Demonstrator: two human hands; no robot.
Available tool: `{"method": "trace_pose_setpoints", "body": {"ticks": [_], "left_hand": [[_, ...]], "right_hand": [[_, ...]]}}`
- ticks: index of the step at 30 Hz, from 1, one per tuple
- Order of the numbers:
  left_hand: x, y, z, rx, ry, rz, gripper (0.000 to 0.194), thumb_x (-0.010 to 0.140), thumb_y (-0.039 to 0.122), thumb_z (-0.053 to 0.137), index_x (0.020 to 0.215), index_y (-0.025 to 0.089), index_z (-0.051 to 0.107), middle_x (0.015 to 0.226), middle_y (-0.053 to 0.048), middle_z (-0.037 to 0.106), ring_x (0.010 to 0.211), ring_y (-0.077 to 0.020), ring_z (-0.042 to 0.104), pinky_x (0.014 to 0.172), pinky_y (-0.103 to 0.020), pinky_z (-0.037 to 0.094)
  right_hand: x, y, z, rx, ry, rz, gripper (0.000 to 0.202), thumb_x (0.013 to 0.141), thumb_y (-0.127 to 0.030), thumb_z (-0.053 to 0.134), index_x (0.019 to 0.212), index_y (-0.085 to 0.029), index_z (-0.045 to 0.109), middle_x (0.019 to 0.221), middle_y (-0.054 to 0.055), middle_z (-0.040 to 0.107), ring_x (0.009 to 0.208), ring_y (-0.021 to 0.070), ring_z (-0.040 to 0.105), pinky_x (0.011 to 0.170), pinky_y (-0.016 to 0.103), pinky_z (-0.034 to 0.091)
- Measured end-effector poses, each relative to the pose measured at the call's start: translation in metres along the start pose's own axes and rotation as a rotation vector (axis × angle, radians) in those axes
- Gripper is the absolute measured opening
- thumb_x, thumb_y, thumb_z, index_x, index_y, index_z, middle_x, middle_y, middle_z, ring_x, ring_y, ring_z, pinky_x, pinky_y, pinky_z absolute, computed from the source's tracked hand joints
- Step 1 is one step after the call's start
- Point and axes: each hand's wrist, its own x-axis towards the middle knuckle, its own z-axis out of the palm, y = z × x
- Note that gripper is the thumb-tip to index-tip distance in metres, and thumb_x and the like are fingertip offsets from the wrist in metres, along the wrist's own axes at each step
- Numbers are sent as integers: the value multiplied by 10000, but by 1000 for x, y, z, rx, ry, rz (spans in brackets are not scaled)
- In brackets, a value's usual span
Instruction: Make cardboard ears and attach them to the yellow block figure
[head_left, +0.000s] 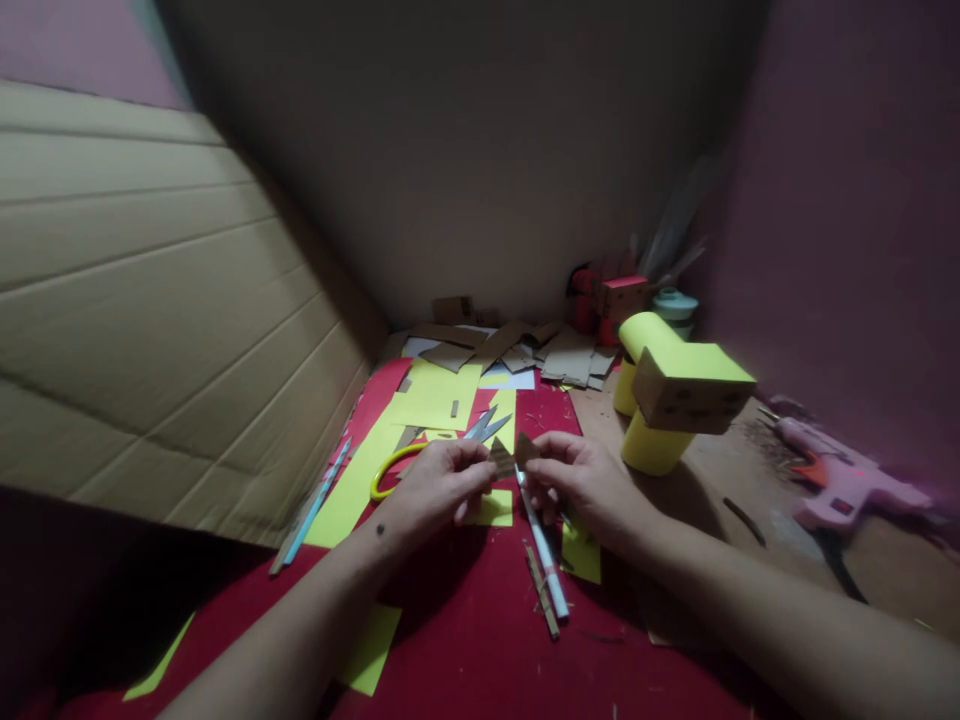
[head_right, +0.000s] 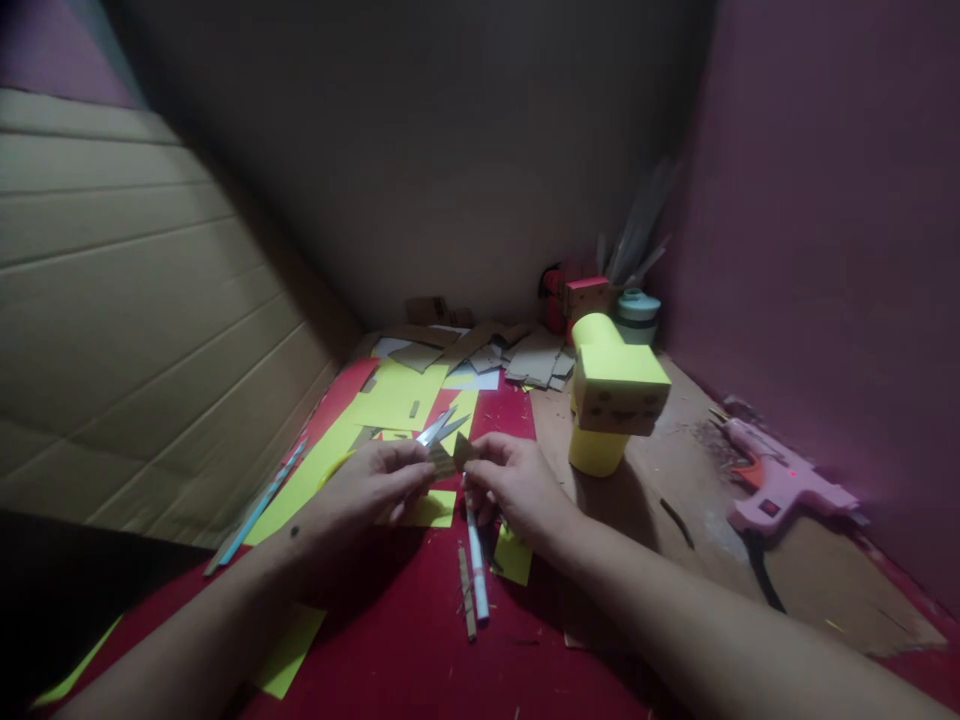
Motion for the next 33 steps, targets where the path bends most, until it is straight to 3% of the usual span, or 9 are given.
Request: {"method": "trace_pose_setpoints", "body": {"ticks": [5, 8, 10, 13, 16, 20, 25, 29, 33], "left_hand": [[-1, 1, -6, -22, 79, 87, 242, 813, 386, 570, 708, 168, 574, 508, 39, 478, 431, -86, 395, 435, -218, 288], [2, 3, -9, -15, 121, 143, 272, 829, 415, 555, 868, 153, 618, 558, 34, 494, 482, -98, 409, 470, -223, 307], [5, 13, -10, -1, 151, 185, 286, 835, 419, 543, 820, 145, 624, 590, 22, 507, 523, -102, 420, 496, -224, 322], [7, 44, -4, 22, 158, 255, 263, 808, 401, 580, 762, 146, 627, 591, 23, 511, 545, -106, 434, 514, -224, 342], [12, 86, 12, 43, 154, 357, 202, 788, 358, 605, 785, 160, 640, 620, 21, 553, 575, -106, 470, 557, -223, 370], [27, 128, 45, 75, 81, 479, 155, 762, 304, 595, 755, 157, 645, 660, 12, 582, 622, -113, 506, 610, -233, 409], [54, 138, 81, 203, 81, 501, 172, 819, 234, 553, 688, 141, 612, 592, 25, 537, 570, -105, 498, 563, -236, 412], [65, 136, 86, 328, 112, 479, 201, 881, 326, 568, 897, 131, 611, 839, -15, 617, 721, -137, 591, 656, -302, 501], [69, 136, 80, 406, 113, 454, 255, 895, 347, 552, 1036, 138, 591, 1009, -53, 620, 852, -175, 614, 737, -361, 524]], "right_hand": [[-11, -24, 10, -78, 33, -160, 154, 777, -283, 602, 672, -173, 625, 522, -37, 520, 446, 87, 473, 410, 220, 367], [-27, -56, 14, -87, 38, -309, 83, 720, -196, 647, 646, -167, 671, 611, -28, 529, 495, 69, 452, 443, 215, 367], [-41, -83, 9, -76, 14, -377, 78, 729, -179, 631, 706, -176, 705, 603, -25, 549, 502, 75, 457, 467, 225, 383], [-63, -117, -16, -51, 112, -479, 134, 749, -160, 602, 824, -204, 704, 611, -24, 585, 518, 87, 482, 490, 236, 396], [-73, -135, -58, -152, 416, -669, 79, 771, -222, 615, 803, -210, 687, 568, -25, 561, 486, 97, 456, 450, 251, 362], [-63, -134, -105, -203, 507, -663, 75, 737, -195, 632, 674, -181, 672, 553, -18, 546, 483, 89, 423, 452, 257, 325], [-49, -124, -122, -296, 442, -575, 67, 693, -193, 667, 632, -165, 668, 544, -26, 559, 474, 86, 434, 468, 260, 352], [-45, -120, -123, -387, 384, -518, 114, 804, -232, 636, 744, -136, 644, 636, -28, 584, 517, 81, 496, 501, 237, 425], [-40, -115, -126, -463, 361, -471, 216, 891, -301, 566, 1030, -139, 601, 983, 43, 639, 784, 146, 628, 667, 321, 535]]}}
